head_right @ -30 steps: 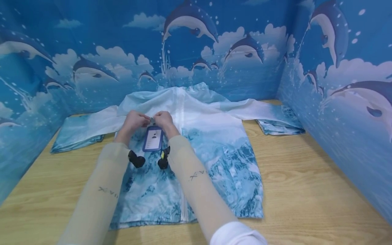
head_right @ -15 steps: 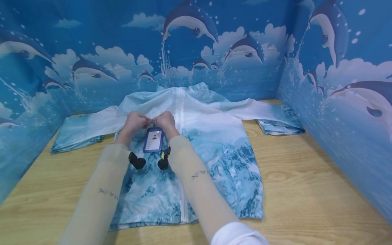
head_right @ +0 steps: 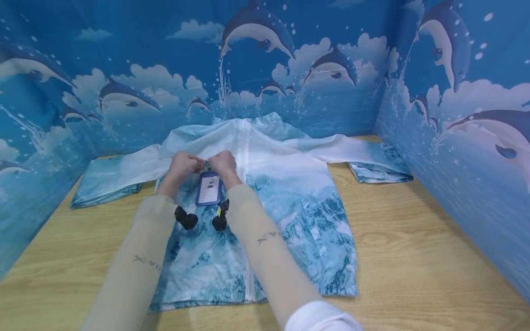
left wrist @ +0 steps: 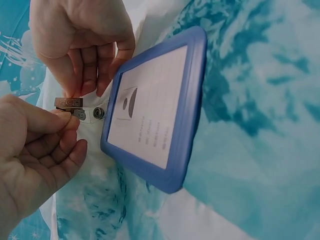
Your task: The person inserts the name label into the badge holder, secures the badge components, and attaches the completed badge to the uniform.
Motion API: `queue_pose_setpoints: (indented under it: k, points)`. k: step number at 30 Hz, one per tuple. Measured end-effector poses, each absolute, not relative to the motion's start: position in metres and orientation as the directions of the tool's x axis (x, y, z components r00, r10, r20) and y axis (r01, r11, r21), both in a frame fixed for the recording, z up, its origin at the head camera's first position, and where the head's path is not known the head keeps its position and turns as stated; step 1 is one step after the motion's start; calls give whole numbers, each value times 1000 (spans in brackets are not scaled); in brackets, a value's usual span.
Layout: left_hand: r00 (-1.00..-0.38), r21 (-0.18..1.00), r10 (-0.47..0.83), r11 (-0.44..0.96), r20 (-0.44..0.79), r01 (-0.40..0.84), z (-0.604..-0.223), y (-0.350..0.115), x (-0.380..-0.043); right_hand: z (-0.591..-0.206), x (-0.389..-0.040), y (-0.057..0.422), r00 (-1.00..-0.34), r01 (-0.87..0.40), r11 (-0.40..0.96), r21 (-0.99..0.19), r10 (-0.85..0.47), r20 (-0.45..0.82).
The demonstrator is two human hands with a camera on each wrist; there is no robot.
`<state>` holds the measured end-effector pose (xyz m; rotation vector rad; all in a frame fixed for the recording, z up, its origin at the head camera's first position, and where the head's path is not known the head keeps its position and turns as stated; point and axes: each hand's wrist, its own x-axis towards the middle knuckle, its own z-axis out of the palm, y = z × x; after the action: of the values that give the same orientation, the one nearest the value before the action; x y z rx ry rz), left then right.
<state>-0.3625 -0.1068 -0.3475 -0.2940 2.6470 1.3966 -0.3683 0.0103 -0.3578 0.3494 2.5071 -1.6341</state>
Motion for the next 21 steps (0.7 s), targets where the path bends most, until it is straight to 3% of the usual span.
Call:
queue_pose_setpoints:
  k: [21]
  points:
    - [-974,795,-74,566,-214,-218,-349,-109,-365,-353,-360,15,-982,188,449,-873,93,-163]
